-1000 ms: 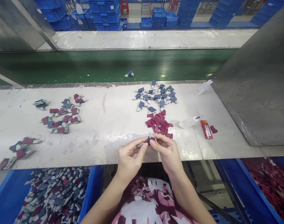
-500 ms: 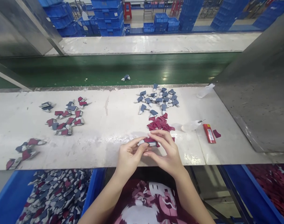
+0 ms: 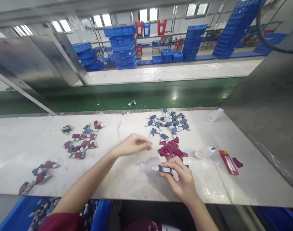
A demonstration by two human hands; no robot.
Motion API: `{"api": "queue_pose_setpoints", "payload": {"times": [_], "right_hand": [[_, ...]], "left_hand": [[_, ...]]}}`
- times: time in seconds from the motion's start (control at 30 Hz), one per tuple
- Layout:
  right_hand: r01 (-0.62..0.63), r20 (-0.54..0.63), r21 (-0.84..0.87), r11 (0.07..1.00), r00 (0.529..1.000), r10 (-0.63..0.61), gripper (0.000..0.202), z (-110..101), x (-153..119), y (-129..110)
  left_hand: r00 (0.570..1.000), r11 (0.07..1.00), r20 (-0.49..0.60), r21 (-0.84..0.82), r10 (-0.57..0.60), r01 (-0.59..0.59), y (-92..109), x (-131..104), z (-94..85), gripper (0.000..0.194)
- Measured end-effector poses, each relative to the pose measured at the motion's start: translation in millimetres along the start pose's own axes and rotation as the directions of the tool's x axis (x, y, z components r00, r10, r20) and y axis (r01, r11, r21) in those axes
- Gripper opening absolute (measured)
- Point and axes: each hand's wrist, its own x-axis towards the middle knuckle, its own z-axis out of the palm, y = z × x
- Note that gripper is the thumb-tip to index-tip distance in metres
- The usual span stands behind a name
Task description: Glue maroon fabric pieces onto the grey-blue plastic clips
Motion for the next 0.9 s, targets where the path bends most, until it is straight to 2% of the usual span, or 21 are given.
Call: {"api": "queue_pose_setpoints", "payload": {"times": [0.03, 0.07, 0.1, 0.2, 0.27, 0.3, 0.37, 0.43, 0.47, 0.53, 0.63, 0.7, 0.73, 0.8, 0.83, 0.87, 0.9], "right_hand": [[0.002, 0.001, -0.004, 1.0, 1.0, -0.002, 0.018, -1, -1, 0], [0.002, 0.003, -0.008, 1.0, 1.0, -0.002, 0.016, -1, -2, 0], [0.006, 0.009, -0.013, 1.0, 1.0, -0.006, 0.015, -2, -2, -1], [0.033, 0.05, -0.044, 0.998, 0.998, -0.031, 0.015, 3, 1, -5], [0.07, 0.088, -0.066, 0.995, 0.994, -0.064, 0.015, 15, 4, -7], [0.092, 0.101, -0.071, 0.993, 0.991, -0.085, 0.015, 24, 7, -8], [0.142, 0.093, -0.068, 0.988, 0.987, -0.135, 0.017, 51, 12, -7], [0.176, 0.033, -0.068, 0.982, 0.984, -0.175, 0.024, 81, 17, -3], [0.169, 0.043, -0.065, 0.984, 0.985, -0.166, 0.029, 96, 19, -1], [0.141, 0.192, -0.113, 0.984, 0.974, -0.118, 0.039, 118, 22, 1], [0.233, 0.445, -0.233, 0.944, 0.889, -0.11, 0.043, 123, 17, -4], [0.297, 0.494, -0.259, 0.919, 0.858, -0.138, 0.051, 107, 9, -9], [0.313, 0.485, -0.266, 0.912, 0.861, -0.154, 0.052, 94, 3, -11], [0.289, 0.342, -0.32, 0.902, 0.923, -0.174, 0.048, 63, -9, -11], [0.229, 0.184, -0.386, 0.893, 0.968, -0.169, 0.045, 45, -15, -8], [0.122, -0.015, -0.467, 0.876, 0.989, -0.146, 0.041, 27, -21, -3], [-0.01, -0.226, -0.533, 0.846, 0.965, -0.132, 0.038, 9, -26, 2]], "left_hand": [[0.991, 0.992, -0.13, 0.123, -0.009, 0.025, -3, 19, -19.3, 0.034], [0.956, 0.966, -0.294, 0.248, -0.001, 0.077, -7, 39, -38.1, 0.034], [0.914, 0.947, -0.405, 0.297, 0.011, 0.12, -12, 59, -56.0, 0.033], [0.799, 0.9, -0.601, 0.363, 0.027, 0.243, -28, 109, -100.5, 0.023], [0.736, 0.872, -0.676, 0.38, 0.033, 0.309, -39, 131, -121.2, 0.026], [0.718, 0.861, -0.695, 0.387, 0.037, 0.33, -44, 138, -128.9, 0.03], [0.708, 0.847, -0.705, 0.401, 0.042, 0.349, -53, 147, -140.0, 0.035], [0.714, 0.837, -0.699, 0.415, 0.041, 0.358, -60, 152, -147.0, 0.037], [0.716, 0.832, -0.697, 0.42, 0.039, 0.362, -63, 152, -149.2, 0.037], [0.717, 0.822, -0.696, 0.429, 0.036, 0.375, -67, 151, -151.3, 0.037], [0.708, 0.807, -0.705, 0.435, 0.029, 0.399, -69, 146, -149.2, 0.036], [0.689, 0.802, -0.724, 0.425, 0.023, 0.42, -68, 141, -144.4, 0.037], [0.676, 0.801, -0.737, 0.417, 0.02, 0.43, -67, 137, -140.9, 0.038], [0.654, 0.805, -0.756, 0.399, 0.017, 0.44, -64, 126, -129.9, 0.034], [0.651, 0.808, -0.759, 0.393, 0.017, 0.438, -61, 117, -121.4, 0.029], [0.658, 0.817, -0.753, 0.392, 0.021, 0.422, -57, 106, -110.3, 0.025], [0.674, 0.83, -0.738, 0.394, 0.029, 0.396, -52, 91, -95.9, 0.026]]}}
